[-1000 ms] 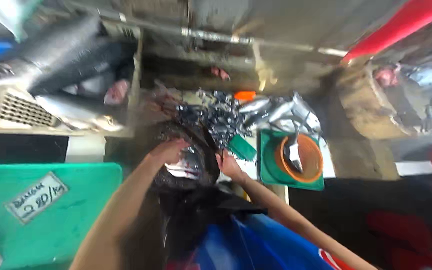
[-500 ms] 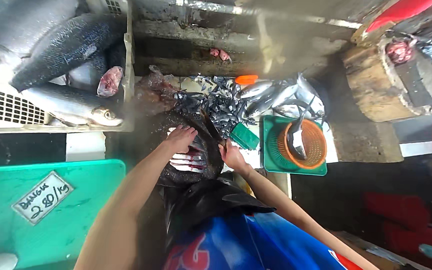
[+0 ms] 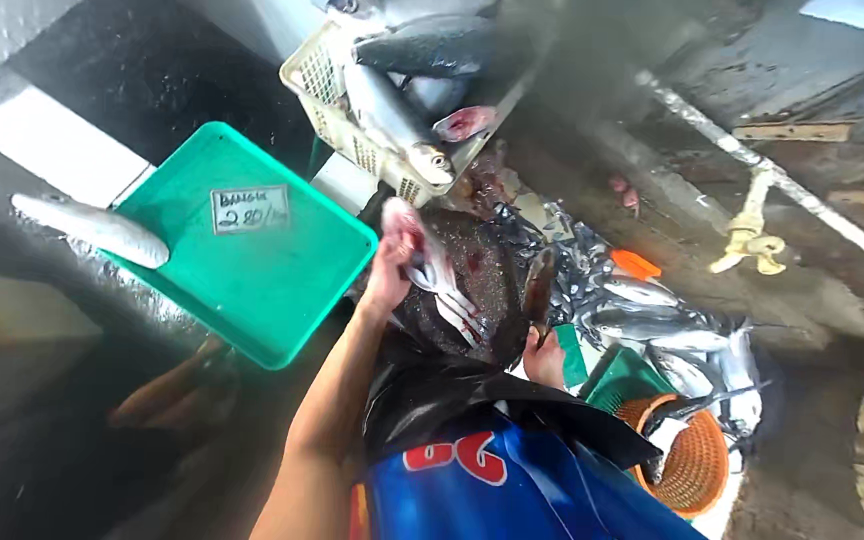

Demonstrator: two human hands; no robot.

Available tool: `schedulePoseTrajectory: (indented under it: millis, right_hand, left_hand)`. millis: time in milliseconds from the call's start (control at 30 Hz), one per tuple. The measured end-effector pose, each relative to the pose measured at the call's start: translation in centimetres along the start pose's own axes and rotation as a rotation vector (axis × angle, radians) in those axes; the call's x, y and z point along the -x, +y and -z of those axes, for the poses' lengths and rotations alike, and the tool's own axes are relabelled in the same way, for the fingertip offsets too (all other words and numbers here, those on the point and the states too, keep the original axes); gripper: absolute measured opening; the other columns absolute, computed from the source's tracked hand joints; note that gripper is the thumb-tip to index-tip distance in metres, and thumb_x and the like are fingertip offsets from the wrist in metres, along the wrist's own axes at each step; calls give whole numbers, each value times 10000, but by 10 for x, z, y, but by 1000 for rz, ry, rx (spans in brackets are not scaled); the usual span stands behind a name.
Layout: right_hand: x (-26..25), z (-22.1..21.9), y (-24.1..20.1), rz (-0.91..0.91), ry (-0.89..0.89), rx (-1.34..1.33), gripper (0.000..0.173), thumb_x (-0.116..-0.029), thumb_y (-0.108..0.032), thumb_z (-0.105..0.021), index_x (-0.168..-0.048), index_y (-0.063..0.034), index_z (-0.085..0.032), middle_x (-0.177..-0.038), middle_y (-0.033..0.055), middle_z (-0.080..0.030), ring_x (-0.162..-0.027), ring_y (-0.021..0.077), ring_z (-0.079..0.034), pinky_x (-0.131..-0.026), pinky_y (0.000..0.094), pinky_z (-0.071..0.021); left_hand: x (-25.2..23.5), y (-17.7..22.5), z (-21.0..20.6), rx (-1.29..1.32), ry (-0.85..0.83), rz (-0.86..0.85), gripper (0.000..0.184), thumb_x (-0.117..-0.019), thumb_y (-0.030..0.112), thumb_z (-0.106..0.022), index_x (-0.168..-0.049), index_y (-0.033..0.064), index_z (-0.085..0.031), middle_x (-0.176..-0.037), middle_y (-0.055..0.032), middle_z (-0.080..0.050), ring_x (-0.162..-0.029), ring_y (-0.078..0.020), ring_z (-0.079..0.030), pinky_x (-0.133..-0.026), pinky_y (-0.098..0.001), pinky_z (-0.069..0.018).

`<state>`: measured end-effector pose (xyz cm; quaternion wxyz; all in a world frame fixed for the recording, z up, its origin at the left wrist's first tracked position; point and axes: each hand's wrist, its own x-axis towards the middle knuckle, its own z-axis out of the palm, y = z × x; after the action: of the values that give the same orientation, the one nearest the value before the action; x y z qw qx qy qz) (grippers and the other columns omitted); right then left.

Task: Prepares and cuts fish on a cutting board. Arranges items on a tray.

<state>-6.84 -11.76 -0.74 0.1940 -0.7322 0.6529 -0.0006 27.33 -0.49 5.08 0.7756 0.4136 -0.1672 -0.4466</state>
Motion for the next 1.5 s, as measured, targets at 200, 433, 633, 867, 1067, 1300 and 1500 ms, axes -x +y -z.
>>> schedulePoseTrajectory:
  millis: [200, 433, 633, 867, 1067, 1300, 1500]
  right_hand:
    - [-4, -2, 12, 70, 6, 4, 519, -1106, -365, -402, -1326, 79, -560, -1032, 283, -710, -972, 434, -715, -879, 592, -555]
    - [-7, -1, 14, 56, -3, -4, 519, -1105, -377, -400, -1333, 60, -560, -1037, 278, -708, -975, 429, -716, -875, 594, -557]
    - [-3, 1, 18, 29, -20, -18, 533, -1103, -374, -409, -1390, 58, -530, -1064, 273, -713, -998, 427, -716, -899, 587, -555]
    - [-4, 8, 11, 36, -60, -45, 508, -1102, -361, -405, -1370, 46, -550, -1066, 254, -714, -993, 389, -721, -899, 553, -565]
    - [-9, -6, 32, 1, -50, -71, 537, -1097, -444, -373, -1296, 18, -561, -945, 233, -706, -868, 402, -722, -770, 605, -580]
    - [-11, -2, 36, 12, -82, -92, 528, -1100, -452, -376, -1301, 3, -556, -917, 221, -702, -855, 397, -720, -759, 597, -577]
    - [-13, 1, 28, 9, -84, -89, 491, -1104, -405, -396, -1300, 11, -568, -963, 227, -710, -921, 386, -722, -829, 573, -572]
  left_hand:
    - [-30, 41, 89, -53, 455, -297, 299, -1091, 227, -448, -1346, 71, -442, -984, -67, -651, -872, -179, -668, -788, -408, -591]
    - [-38, 34, 125, -879, 741, 288, 629, -1012, 532, -558, -1378, 21, -536, -1169, -235, -677, -974, -331, -724, -841, -542, -610]
    - [-45, 20, 107, -600, 788, 273, 664, -1014, 423, -624, -1476, 17, -373, -1205, -243, -651, -951, -310, -734, -792, -489, -643]
    - [-36, 22, 86, -1109, 846, 127, 889, -956, 549, -631, -1554, -17, -298, -1427, -278, -521, -1270, -364, -580, -1047, -516, -512]
    - [22, -37, -26, -1495, -436, -205, 1065, -682, 553, -890, -1556, 182, -409, -1567, -171, -427, -1444, -374, -408, -1169, -556, -384]
    - [-9, -144, -90, -1813, -1179, -65, 707, -691, 334, -927, -1303, 137, -634, -1282, -108, -657, -1208, -340, -620, -1018, -571, -491]
    - [-41, -108, -74, -1291, -802, 160, 620, -747, 416, -890, -1264, 137, -692, -1196, -127, -711, -1156, -288, -660, -1026, -547, -510]
